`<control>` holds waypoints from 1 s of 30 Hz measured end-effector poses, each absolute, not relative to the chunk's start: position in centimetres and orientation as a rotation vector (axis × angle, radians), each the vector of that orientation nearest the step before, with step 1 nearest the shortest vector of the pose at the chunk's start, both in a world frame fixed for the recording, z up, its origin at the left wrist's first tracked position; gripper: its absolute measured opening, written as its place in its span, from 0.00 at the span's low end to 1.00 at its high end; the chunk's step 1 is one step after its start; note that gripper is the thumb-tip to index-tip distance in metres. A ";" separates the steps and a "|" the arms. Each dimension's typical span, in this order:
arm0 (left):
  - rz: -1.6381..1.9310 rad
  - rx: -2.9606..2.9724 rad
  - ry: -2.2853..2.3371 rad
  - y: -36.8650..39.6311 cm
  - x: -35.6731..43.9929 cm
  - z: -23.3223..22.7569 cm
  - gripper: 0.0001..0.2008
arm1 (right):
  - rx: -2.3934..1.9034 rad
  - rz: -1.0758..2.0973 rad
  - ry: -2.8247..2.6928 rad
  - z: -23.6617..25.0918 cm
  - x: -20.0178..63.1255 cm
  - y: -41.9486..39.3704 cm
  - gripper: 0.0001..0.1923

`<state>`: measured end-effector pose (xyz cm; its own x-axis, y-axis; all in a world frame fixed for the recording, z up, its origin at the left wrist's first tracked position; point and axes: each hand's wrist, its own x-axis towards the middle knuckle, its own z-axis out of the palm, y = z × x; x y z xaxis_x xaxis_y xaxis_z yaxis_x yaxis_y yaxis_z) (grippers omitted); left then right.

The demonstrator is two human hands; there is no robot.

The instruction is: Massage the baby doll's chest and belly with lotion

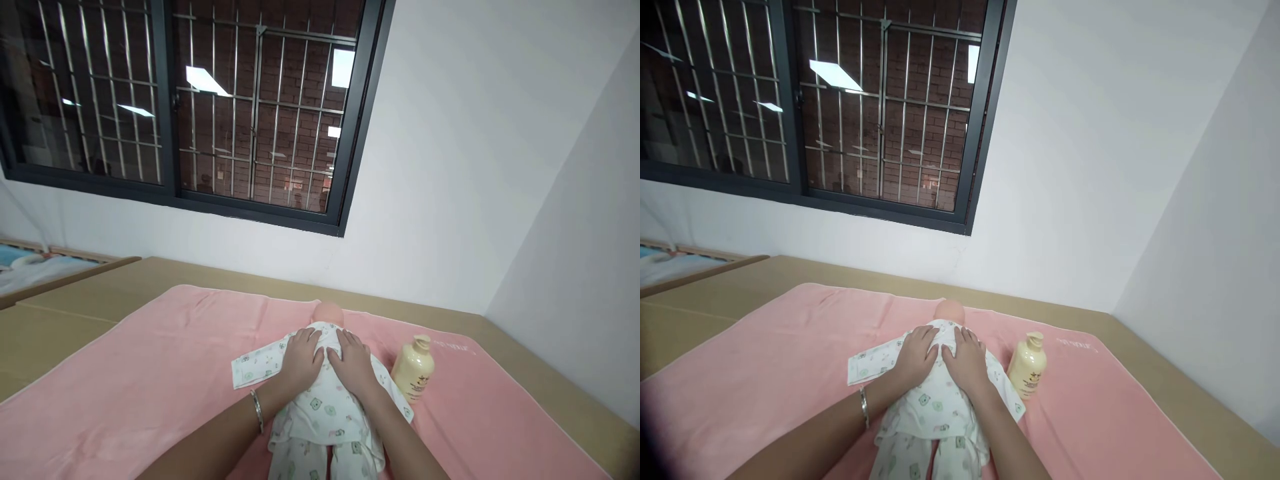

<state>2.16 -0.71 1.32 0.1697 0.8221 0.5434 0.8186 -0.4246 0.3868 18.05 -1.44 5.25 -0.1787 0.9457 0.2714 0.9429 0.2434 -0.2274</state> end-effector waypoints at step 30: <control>1.227 2.198 1.506 1.5 2.5 0.4 0.22 | -1.641 0.141 -2.186 4.6 18.8 -0.9 0.30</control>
<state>2.52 1.54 0.36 0.1324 0.8476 0.5139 0.6746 -0.4569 0.5798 18.77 -0.92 4.59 -0.2294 0.9392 0.2553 0.8986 0.3052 -0.3152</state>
